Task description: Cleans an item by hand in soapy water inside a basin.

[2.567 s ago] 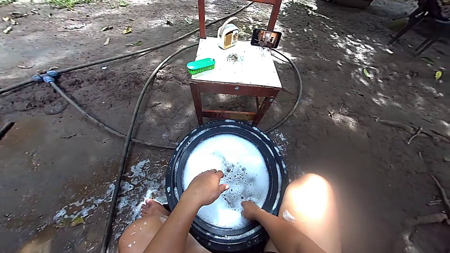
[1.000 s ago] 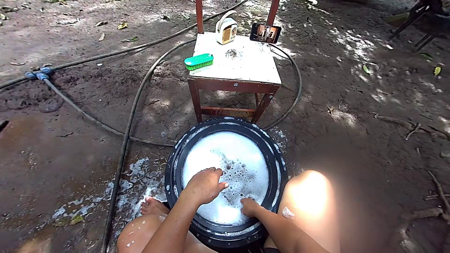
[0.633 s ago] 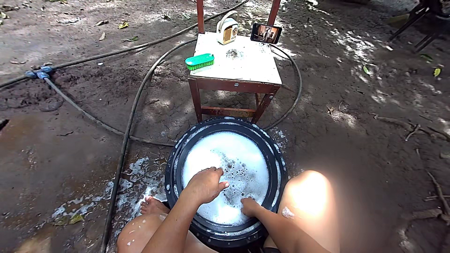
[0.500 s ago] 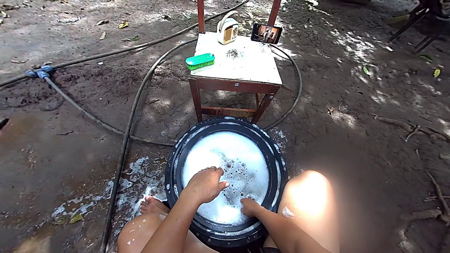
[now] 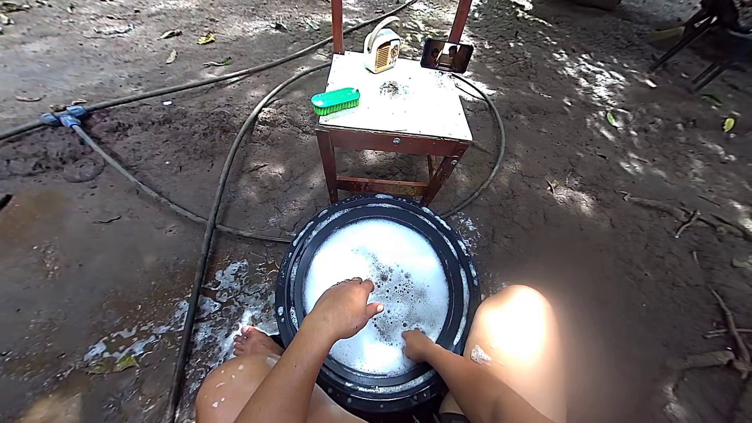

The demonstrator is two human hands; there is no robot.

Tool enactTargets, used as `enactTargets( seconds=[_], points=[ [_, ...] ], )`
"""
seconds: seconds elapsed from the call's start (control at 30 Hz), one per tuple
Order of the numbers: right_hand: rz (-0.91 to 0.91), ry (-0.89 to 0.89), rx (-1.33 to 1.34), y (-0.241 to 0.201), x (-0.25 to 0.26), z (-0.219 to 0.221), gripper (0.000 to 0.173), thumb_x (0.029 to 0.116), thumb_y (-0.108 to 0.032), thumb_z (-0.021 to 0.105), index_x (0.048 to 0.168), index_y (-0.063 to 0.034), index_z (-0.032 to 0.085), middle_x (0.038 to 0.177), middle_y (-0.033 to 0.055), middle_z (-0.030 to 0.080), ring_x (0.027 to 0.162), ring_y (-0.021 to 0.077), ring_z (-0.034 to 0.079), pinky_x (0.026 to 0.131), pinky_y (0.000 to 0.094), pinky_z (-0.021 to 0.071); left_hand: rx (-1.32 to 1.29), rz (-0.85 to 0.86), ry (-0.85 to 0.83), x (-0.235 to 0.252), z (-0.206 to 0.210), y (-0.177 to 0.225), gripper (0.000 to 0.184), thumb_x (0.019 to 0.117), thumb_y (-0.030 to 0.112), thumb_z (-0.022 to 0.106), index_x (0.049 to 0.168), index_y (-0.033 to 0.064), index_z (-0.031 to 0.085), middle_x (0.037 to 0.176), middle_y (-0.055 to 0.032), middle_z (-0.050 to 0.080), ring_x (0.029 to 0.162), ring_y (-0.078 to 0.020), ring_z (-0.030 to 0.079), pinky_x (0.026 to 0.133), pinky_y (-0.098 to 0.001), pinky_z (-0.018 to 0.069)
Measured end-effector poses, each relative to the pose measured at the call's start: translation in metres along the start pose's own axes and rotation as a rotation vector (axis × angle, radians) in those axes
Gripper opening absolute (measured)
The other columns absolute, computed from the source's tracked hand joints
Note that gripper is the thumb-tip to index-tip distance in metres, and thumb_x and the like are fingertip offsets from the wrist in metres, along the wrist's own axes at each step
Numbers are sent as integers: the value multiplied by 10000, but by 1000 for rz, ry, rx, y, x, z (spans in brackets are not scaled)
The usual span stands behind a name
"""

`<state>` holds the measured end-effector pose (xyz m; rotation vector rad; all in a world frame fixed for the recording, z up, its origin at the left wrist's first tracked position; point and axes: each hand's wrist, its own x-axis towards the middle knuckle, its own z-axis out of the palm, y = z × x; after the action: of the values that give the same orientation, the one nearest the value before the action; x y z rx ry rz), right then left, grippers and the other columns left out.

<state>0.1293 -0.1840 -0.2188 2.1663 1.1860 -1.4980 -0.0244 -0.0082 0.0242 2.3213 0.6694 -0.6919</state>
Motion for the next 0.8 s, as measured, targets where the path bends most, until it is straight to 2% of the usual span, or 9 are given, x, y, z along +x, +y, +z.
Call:
enactTargets(
  seconds=[0.8],
  points=[
    [17, -4, 1, -2, -2, 0, 479, 1022, -201, 553, 1436, 37, 520, 1468, 298, 513, 1419, 452, 445, 1117, 650, 385, -4, 5, 12, -2, 0, 0, 567, 1081, 443, 485, 1476, 36, 493, 1448, -213, 544, 1372, -364, 509, 1141, -544, 386]
  ],
)
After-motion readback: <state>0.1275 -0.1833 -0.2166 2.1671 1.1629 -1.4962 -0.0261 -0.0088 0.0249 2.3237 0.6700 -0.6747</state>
